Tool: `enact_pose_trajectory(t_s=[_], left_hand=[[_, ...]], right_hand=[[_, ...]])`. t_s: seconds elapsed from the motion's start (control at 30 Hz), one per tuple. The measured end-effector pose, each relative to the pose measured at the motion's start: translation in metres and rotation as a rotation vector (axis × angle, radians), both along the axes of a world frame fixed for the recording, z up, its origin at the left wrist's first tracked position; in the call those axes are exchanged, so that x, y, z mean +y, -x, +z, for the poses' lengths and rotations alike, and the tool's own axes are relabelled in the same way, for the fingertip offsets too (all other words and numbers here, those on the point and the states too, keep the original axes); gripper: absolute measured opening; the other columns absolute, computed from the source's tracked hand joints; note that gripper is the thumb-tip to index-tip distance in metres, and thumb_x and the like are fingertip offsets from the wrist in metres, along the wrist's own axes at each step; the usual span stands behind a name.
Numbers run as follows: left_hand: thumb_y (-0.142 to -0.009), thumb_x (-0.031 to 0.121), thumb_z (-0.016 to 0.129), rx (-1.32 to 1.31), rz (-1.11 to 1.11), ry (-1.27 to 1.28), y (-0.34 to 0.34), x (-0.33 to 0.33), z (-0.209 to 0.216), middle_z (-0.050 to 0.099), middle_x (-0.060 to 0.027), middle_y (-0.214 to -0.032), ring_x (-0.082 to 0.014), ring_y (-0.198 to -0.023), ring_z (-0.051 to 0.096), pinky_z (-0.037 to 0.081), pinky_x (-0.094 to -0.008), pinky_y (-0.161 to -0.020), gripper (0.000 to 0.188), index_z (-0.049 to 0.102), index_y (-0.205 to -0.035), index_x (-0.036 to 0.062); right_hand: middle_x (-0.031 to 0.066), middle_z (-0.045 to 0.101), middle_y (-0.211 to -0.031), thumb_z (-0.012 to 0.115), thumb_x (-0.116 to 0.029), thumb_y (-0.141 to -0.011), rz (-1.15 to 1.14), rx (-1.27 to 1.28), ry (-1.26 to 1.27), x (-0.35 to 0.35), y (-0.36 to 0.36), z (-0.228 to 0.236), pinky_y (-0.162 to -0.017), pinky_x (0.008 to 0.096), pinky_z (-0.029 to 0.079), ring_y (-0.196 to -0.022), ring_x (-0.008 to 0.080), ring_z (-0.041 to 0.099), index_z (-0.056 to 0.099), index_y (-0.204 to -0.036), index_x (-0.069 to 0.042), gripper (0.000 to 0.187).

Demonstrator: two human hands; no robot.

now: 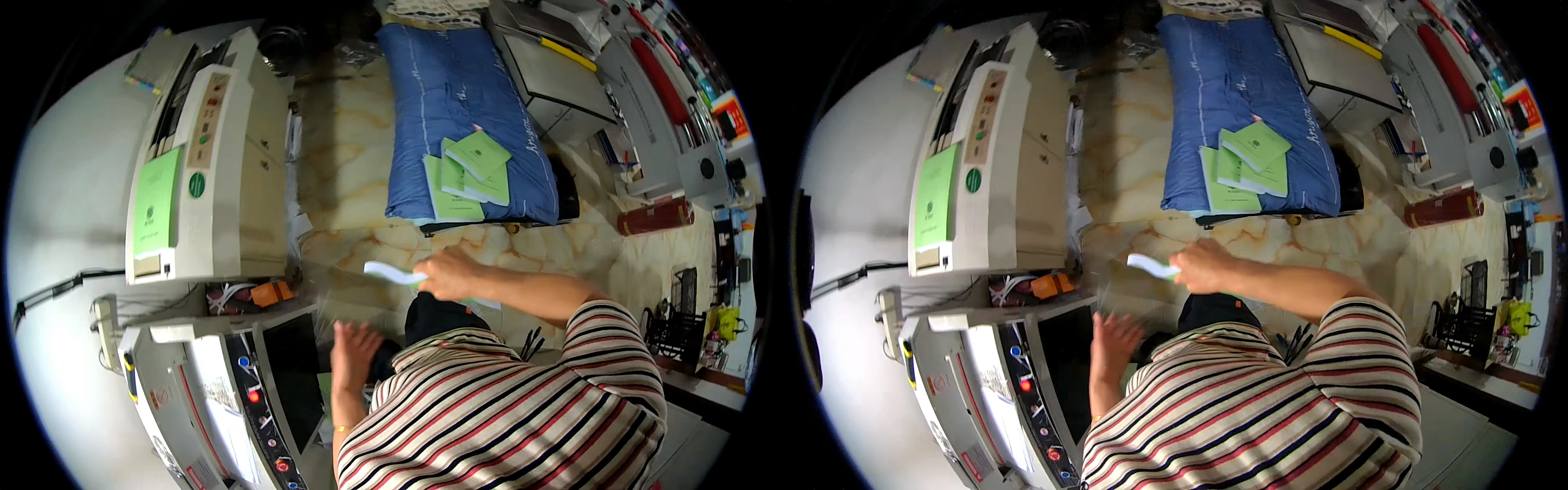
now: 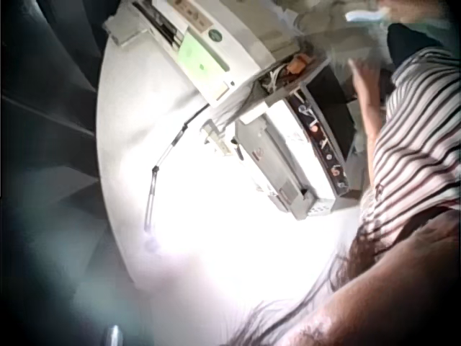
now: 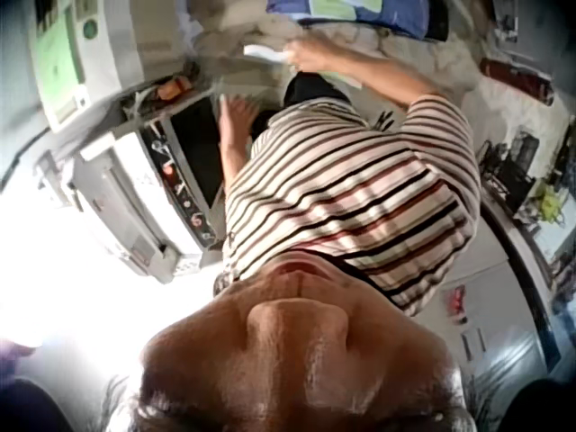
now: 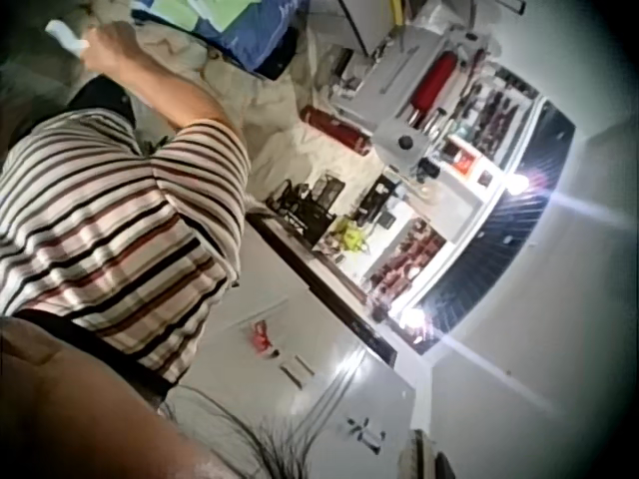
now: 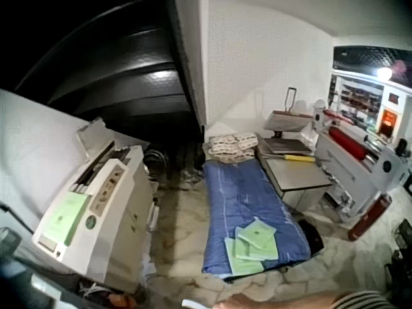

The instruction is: The person loads stacks of white paper with green covers into a paper cutter, aligns them, and operates the machine to trim the edges. They repeatedly remove the trimmed stacks, place them aside, and reload new stacks for further cutting.

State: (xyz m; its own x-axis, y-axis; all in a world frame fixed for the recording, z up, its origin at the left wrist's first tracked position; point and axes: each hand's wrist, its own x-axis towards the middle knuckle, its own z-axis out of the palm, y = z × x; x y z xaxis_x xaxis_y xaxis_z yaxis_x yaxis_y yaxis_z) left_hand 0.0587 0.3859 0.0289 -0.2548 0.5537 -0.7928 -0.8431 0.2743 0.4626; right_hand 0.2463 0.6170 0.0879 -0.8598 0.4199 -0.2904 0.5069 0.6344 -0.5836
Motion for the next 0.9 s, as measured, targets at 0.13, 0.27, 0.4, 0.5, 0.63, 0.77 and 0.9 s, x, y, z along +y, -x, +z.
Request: enact_pose_trajectory(t_s=[0.13,0.27,0.4,0.5,0.63,0.77,0.9], left_hand=[[-0.089,0.058,0.057,-0.412,-0.066,-0.074,-0.047,0.111,-0.031,0.053,-0.0180,-0.130,-0.0358,-0.118,0.052,0.046,-0.0524,-0.097,0.068,0.045,-0.133,0.0082],[-0.089,0.023,0.058,-0.191,-0.257,0.090,-0.055,0.144,-0.043,0.061,-0.0117,-0.111,-0.0301,-0.100,0.062,0.055,-0.0490,-0.072,0.036,0.051,-0.121,0.0060],[-0.086,0.006,0.060,0.372,-0.354,0.023,-0.057,0.159,-0.024,0.062,-0.0102,-0.111,-0.0230,-0.103,0.061,0.051,-0.0419,-0.082,0.035,0.054,-0.120,-0.0010],[-0.083,-0.007,0.057,0.660,-0.539,-0.189,-0.036,0.170,0.004,0.060,-0.0086,-0.121,-0.0193,-0.106,0.059,0.044,-0.0321,-0.095,0.045,0.052,-0.127,-0.0036],[-0.082,-0.006,0.060,0.699,-0.745,-0.296,0.018,0.184,0.091,0.064,-0.0067,-0.112,-0.0170,-0.099,0.060,0.047,-0.0325,-0.089,0.036,0.060,-0.118,-0.0037],[-0.081,0.007,0.063,0.503,-0.670,-0.402,0.033,0.201,0.152,0.065,-0.0106,-0.110,-0.0232,-0.099,0.064,0.052,-0.0353,-0.083,0.041,0.057,-0.119,-0.0038],[-0.088,0.017,0.059,0.444,-0.548,-0.320,0.035,0.213,0.140,0.065,-0.0107,-0.112,-0.0236,-0.101,0.064,0.053,-0.0372,-0.084,0.038,0.056,-0.121,-0.0024]], right_hand=[[0.0180,0.068,-0.070,0.067,-0.017,-0.078,0.079,0.125,-0.087,-0.009,-0.023,-0.019,-0.060,0.0459,0.054,-0.066,0.0352,0.068,0.066,-0.089,-0.001,0.020],[0.0202,0.067,-0.097,0.066,-0.013,-0.079,0.087,0.176,-0.116,-0.008,-0.045,-0.031,-0.070,0.0430,0.054,-0.086,0.0340,0.068,0.059,-0.104,0.000,0.029],[0.0189,0.061,-0.120,0.061,-0.006,-0.077,-0.029,0.487,-0.066,-0.013,-0.078,-0.049,-0.081,0.0456,0.052,-0.102,0.0340,0.064,0.045,-0.132,-0.005,0.057],[0.0201,0.053,-0.131,0.071,-0.014,-0.074,-0.167,-0.011,0.338,0.016,-0.111,-0.064,-0.098,0.0443,0.044,-0.121,0.0363,0.051,0.040,-0.137,-0.007,0.070],[0.0267,0.040,-0.142,0.081,-0.039,-0.074,-0.649,0.341,0.230,0.059,-0.135,-0.119,-0.110,0.0431,0.033,-0.134,0.0384,0.038,0.029,-0.142,0.004,0.096],[0.0182,0.041,-0.145,0.082,-0.029,-0.077,-0.594,0.775,1.076,0.097,-0.122,-0.076,-0.110,0.0398,0.033,-0.134,0.0281,0.039,0.027,-0.147,0.001,0.094],[0.0115,0.057,-0.130,0.075,-0.017,-0.084,-0.544,0.684,1.461,0.097,-0.139,-0.040,-0.099,0.0361,0.046,-0.116,0.0222,0.057,0.043,-0.139,-0.001,0.066]])
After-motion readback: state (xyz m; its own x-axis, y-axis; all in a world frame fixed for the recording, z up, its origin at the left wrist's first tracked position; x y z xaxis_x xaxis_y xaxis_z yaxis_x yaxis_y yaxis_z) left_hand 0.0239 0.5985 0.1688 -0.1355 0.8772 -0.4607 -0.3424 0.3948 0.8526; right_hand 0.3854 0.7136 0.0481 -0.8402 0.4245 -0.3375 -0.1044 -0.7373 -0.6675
